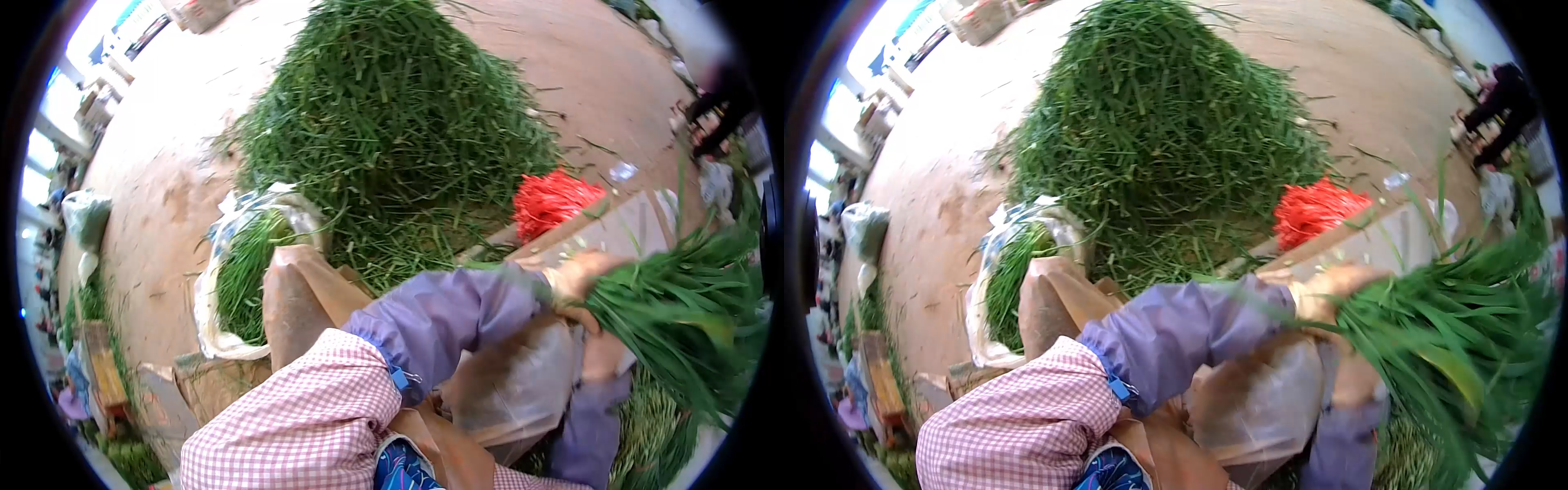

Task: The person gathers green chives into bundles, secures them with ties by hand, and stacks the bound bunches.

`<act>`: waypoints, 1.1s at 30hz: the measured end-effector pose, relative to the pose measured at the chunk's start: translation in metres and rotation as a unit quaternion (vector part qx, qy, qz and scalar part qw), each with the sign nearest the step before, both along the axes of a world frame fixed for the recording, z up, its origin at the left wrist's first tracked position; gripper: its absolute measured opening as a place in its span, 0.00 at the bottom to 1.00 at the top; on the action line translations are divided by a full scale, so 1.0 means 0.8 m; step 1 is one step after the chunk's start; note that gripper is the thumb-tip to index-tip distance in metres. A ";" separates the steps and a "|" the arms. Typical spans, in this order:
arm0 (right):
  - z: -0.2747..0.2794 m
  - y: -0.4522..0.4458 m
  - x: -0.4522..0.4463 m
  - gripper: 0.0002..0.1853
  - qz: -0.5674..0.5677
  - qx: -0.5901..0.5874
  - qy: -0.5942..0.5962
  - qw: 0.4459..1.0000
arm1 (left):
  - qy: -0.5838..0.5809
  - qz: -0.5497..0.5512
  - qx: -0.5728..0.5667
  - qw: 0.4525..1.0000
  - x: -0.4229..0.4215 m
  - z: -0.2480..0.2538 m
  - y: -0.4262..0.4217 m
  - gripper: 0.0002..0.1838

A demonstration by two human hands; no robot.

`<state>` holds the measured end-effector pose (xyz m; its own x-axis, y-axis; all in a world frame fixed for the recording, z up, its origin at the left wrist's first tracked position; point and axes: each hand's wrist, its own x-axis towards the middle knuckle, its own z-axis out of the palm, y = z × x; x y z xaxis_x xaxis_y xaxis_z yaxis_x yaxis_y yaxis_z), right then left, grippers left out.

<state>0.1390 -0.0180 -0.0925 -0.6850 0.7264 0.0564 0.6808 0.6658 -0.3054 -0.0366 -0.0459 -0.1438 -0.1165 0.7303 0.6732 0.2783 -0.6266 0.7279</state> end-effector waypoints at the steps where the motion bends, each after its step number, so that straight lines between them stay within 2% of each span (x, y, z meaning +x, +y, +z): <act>1: -0.005 0.004 0.000 0.19 -0.030 0.030 -0.054 0.998 | 0.013 0.000 -0.033 0.999 0.004 0.012 0.009 0.65; 2: -0.004 0.012 0.002 0.18 -0.039 0.010 0.036 0.999 | 0.028 0.000 -0.065 0.997 0.009 0.018 0.021 0.64; 4: 0.006 -0.011 -0.005 0.16 -0.065 -0.053 0.203 0.976 | 0.206 0.045 -0.122 0.970 -0.002 0.074 0.003 0.64; 5: 0.009 -0.008 0.001 0.14 -0.109 -0.130 0.135 0.976 | 0.258 0.019 -0.160 0.953 -0.001 0.106 0.002 0.61; 6: 0.004 -0.005 0.008 0.12 -0.117 -0.163 0.145 0.969 | 0.308 0.000 -0.184 0.934 -0.001 0.131 0.002 0.61; 8: -0.026 0.000 0.018 0.11 -0.095 -0.249 0.220 0.938 | 0.217 -0.107 -0.265 0.933 -0.013 0.146 0.011 0.57; 10: -0.064 0.001 0.028 0.11 -0.086 -0.373 0.282 0.880 | 0.151 0.040 -0.148 0.977 -0.032 0.114 0.016 0.47; 12: -0.094 0.004 0.037 0.11 -0.145 -0.539 0.265 0.786 | 0.055 0.142 -0.150 0.977 -0.062 0.086 -0.004 0.34; 14: -0.054 -0.006 0.039 0.12 -0.107 -0.584 0.274 0.756 | -0.064 0.169 -0.243 0.953 -0.084 0.055 -0.037 0.25; 15: -0.032 -0.011 0.040 0.12 -0.088 -0.606 0.277 0.741 | -0.068 0.187 -0.248 0.948 -0.091 0.043 -0.056 0.23; 18: -0.006 -0.009 0.042 0.11 -0.067 -0.487 0.221 0.843 | -0.107 0.225 -0.223 0.943 -0.086 0.028 -0.102 0.18; 19: 0.001 -0.006 0.049 0.10 -0.077 -0.474 0.185 0.857 | -0.080 0.251 -0.218 0.940 -0.079 0.027 -0.113 0.17; 20: -0.006 -0.009 0.062 0.09 -0.082 -0.367 0.193 0.906 | -0.036 0.270 -0.213 0.938 -0.054 0.038 -0.129 0.16; 22: -0.010 -0.014 0.072 0.09 -0.072 -0.247 0.213 0.942 | 0.157 0.244 -0.013 0.957 -0.044 0.042 -0.123 0.15; 24: -0.014 -0.016 0.067 0.08 -0.089 -0.280 0.277 0.915 | 0.252 0.223 0.034 0.941 -0.023 0.051 -0.119 0.13; 25: -0.015 -0.016 0.060 0.08 -0.095 -0.296 0.310 0.899 | 0.308 0.211 0.015 0.928 -0.016 0.048 -0.120 0.14; 26: -0.014 -0.018 0.051 0.08 -0.110 -0.320 0.338 0.878 | 0.309 0.217 -0.010 0.926 -0.006 0.031 -0.120 0.15; 28: -0.012 -0.016 0.034 0.09 -0.139 -0.366 0.393 0.832 | 0.273 0.250 -0.086 0.925 0.002 0.015 -0.130 0.13; 30: -0.020 -0.010 0.031 0.09 -0.142 -0.387 0.425 0.806 | 0.013 0.229 -0.222 0.948 0.008 0.004 -0.131 0.11; 32: -0.028 -0.007 0.031 0.10 -0.159 -0.400 0.452 0.781 | -0.054 0.252 -0.264 0.930 0.006 0.004 -0.127 0.11; 33: -0.032 -0.006 0.033 0.10 -0.147 -0.391 0.453 0.788 | -0.089 0.263 -0.282 0.918 0.005 0.010 -0.125 0.11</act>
